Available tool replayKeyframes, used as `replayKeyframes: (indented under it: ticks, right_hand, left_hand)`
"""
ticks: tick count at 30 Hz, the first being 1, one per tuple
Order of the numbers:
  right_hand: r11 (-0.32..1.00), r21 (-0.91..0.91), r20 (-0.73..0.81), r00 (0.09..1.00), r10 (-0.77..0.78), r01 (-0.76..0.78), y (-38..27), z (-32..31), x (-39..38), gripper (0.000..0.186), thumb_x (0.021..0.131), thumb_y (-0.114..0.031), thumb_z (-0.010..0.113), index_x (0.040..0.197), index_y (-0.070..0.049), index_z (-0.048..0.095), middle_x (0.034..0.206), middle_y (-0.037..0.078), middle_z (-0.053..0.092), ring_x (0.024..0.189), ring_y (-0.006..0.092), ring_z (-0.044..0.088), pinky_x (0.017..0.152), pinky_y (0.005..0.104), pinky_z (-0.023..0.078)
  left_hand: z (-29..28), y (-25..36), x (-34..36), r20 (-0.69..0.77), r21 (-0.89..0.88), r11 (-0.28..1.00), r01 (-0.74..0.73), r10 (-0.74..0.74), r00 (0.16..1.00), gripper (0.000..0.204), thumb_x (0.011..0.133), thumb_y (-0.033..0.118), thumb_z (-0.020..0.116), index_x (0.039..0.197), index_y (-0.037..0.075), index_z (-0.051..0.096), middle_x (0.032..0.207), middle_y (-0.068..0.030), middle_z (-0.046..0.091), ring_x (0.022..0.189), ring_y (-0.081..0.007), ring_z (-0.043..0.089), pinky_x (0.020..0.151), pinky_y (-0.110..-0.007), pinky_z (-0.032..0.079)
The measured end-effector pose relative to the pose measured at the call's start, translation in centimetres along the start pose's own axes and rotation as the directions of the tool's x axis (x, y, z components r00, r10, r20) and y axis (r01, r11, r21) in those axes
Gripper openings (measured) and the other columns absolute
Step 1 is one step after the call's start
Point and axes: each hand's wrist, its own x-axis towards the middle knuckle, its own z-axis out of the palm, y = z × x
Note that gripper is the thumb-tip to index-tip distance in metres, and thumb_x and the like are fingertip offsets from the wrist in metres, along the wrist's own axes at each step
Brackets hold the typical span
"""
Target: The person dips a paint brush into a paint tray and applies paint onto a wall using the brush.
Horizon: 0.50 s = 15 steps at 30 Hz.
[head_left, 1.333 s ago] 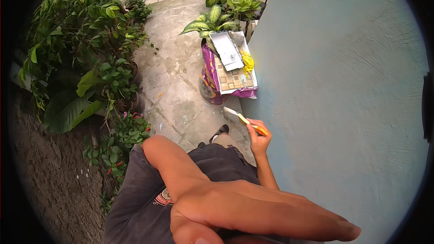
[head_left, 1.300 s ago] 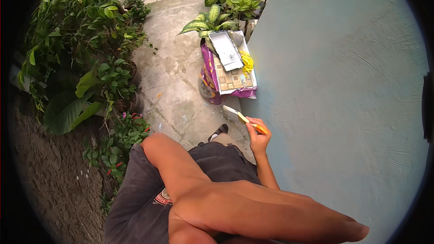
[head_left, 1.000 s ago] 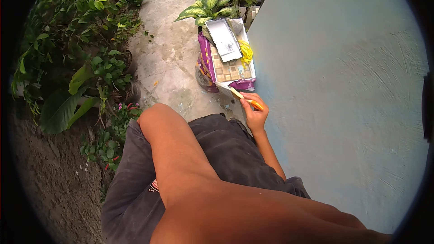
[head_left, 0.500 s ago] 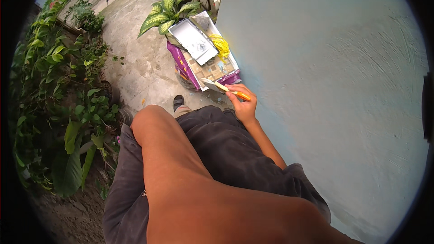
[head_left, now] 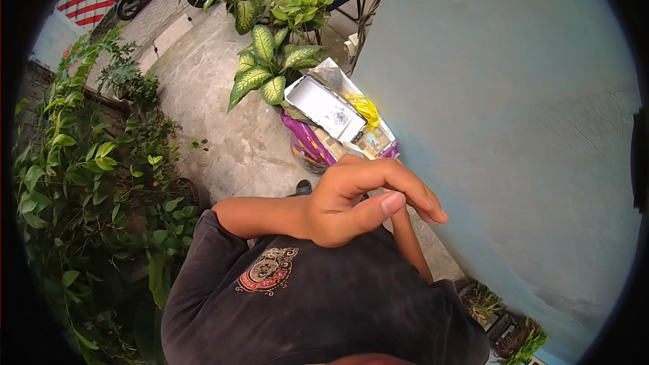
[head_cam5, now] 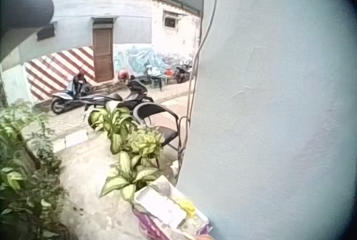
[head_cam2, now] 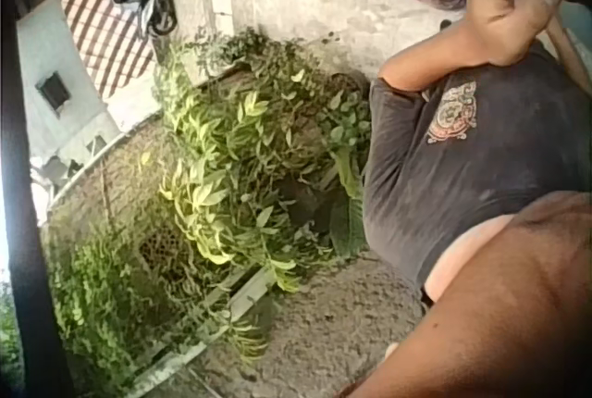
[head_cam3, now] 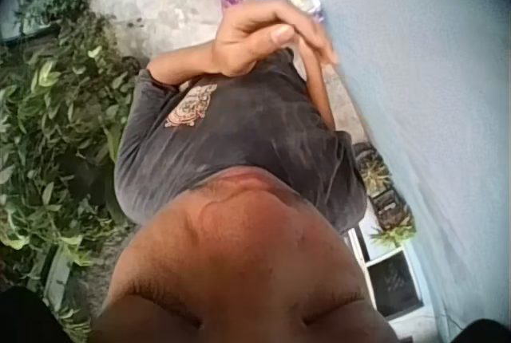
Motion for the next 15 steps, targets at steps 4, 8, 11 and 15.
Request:
replayKeyframes:
  ticks: [4, 8, 11, 15]
  right_hand:
    - [1.000, -0.004, -0.098, 0.995, 0.008, -0.008, 2.2, 2.1, 0.3, 0.012, 0.085, 0.003, 0.073, 0.097, 0.004, 0.072, 0.098, 0.011, 0.072, 0.092, 0.0174, 0.066, 0.085, 0.0309, 0.051]
    - [0.995, -0.044, -0.110, 0.990, 0.085, -0.090, 2.8, 4.6, 1.6, 0.013, 0.086, 0.002, 0.074, 0.099, 0.003, 0.071, 0.101, 0.011, 0.072, 0.093, 0.0163, 0.067, 0.081, 0.0284, 0.052]
    - [0.996, -0.070, -0.134, 0.990, 0.043, -0.053, 3.5, 6.9, 3.3, 0.012, 0.086, 0.001, 0.073, 0.098, 0.002, 0.071, 0.099, 0.010, 0.072, 0.092, 0.0153, 0.067, 0.078, 0.0270, 0.053]
    - [0.976, -0.187, -0.171, 0.982, 0.077, -0.109, 8.6, 8.1, 5.7, 0.012, 0.087, -0.002, 0.074, 0.098, 0.001, 0.071, 0.093, 0.008, 0.072, 0.084, 0.0144, 0.067, 0.075, 0.0265, 0.052]
  left_hand:
    - [-7.1, -4.5, -4.9, 0.010, 0.235, 0.912, 0.337, -0.349, 0.937, 0.023, 0.104, 0.009, 0.047, 0.117, -0.004, 0.061, 0.111, -0.0173, 0.071, 0.105, -0.0228, 0.069, 0.095, -0.038, 0.052]
    - [-12.6, -10.2, -10.3, -0.004, 0.288, 0.792, 0.538, -0.561, 0.828, 0.024, 0.103, 0.009, 0.050, 0.122, -0.001, 0.061, 0.113, -0.0135, 0.071, 0.107, -0.0198, 0.068, 0.095, -0.035, 0.052]
    - [-14.9, -13.1, -14.0, -0.001, 0.318, 0.664, 0.677, -0.714, 0.700, 0.030, 0.102, 0.011, 0.051, 0.128, -0.002, 0.059, 0.114, -0.0114, 0.071, 0.107, -0.0175, 0.066, 0.092, -0.033, 0.051]
    - [-15.8, -14.3, -16.4, 0.068, 0.376, 0.614, 0.694, -0.765, 0.641, 0.033, 0.102, 0.016, 0.053, 0.130, -0.002, 0.057, 0.118, -0.0131, 0.070, 0.104, -0.0182, 0.066, 0.092, -0.033, 0.051]
